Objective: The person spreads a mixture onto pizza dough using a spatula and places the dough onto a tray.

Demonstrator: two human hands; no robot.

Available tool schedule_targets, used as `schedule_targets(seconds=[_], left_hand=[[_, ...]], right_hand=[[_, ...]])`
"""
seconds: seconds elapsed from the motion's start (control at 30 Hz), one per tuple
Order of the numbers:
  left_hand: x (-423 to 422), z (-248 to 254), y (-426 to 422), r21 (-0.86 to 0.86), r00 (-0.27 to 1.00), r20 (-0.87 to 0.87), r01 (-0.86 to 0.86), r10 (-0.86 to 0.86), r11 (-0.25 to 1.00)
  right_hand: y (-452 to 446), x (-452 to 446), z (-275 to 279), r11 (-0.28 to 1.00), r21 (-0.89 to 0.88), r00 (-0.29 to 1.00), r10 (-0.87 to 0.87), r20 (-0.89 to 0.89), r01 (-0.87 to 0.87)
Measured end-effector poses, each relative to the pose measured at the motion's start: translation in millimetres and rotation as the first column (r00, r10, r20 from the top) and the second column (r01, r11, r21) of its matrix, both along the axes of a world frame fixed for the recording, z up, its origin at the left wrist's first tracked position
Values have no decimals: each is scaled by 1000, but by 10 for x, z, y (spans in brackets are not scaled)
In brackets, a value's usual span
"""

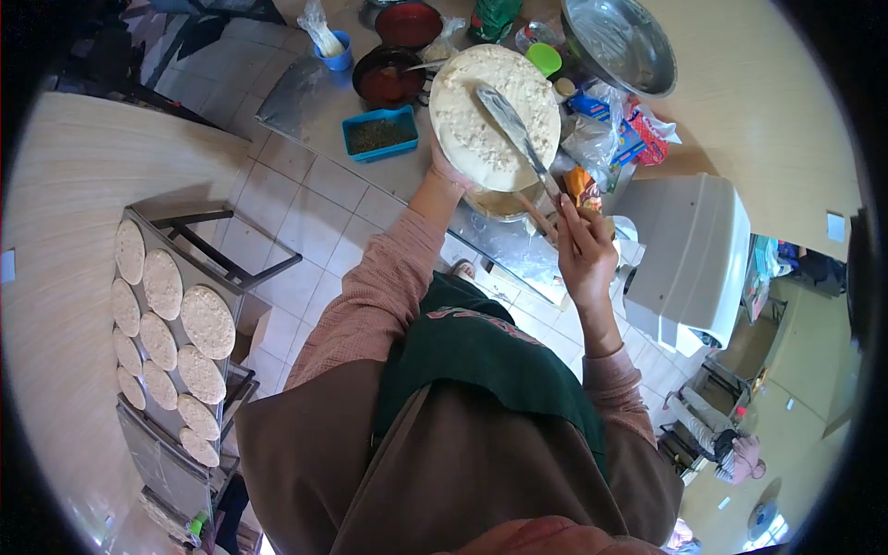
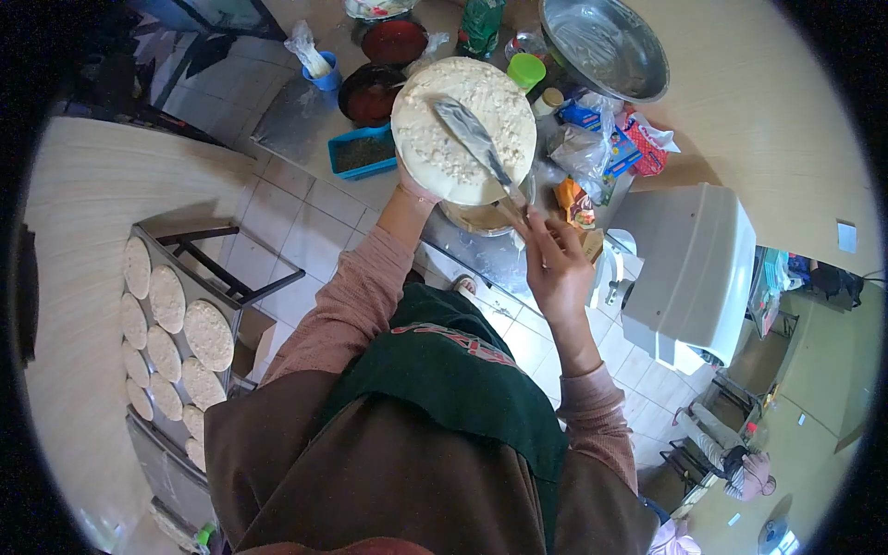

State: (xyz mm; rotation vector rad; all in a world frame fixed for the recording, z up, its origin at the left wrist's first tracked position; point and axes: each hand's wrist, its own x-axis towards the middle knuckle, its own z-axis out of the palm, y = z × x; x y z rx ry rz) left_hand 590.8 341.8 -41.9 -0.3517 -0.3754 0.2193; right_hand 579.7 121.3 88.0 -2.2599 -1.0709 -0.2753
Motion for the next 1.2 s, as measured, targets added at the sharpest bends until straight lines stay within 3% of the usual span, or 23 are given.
schedule_targets(seconds=[0.03,0.07,0.13,0.23,0.33,0.47,0.8,0.87,0.93,0.97,1.03,1.2], left_hand=[[1,135,-14,268,942,-294,-79,159,960],[4,256,-16,527,782,-503,-61,369,848],[-15,321,-9,494,800,-507,-37,322,869],[74,128,71,236,971,-217,-45,98,971],[128,1,95,-25,986,158,61,-56,998],[158,43,5,14,992,64,104,-105,994],[466,-91,-41,-88,968,243,93,-69,992],[452,-83,-95,-10,977,212,40,-37,999],[470,-16,-133,113,990,11,-139,139,984],[458,43,-163,111,990,6,-137,138,984],[450,134,-215,405,816,-466,-149,343,902],[551,6,-321,395,823,-467,-133,323,909]], right_hand=[[-37,-28,-16,999,-49,1000,-14,-14,13],[-74,-61,-30,995,-98,999,-29,-24,27],[-140,-210,-33,989,-143,999,-32,-44,25],[-217,-267,6,989,-84,992,120,-46,-124],[-163,-226,40,1000,-18,988,10,-157,-14],[-100,-179,4,997,-63,999,34,-8,-34],[-287,47,59,992,-124,999,4,45,2],[-361,60,62,993,-118,1000,18,5,-18],[-473,40,49,994,-106,999,-3,-32,0],[-531,27,39,995,-95,997,-26,-67,20],[-618,31,23,996,-65,994,-60,-95,54],[-668,83,-38,985,-40,982,-170,-79,167]])
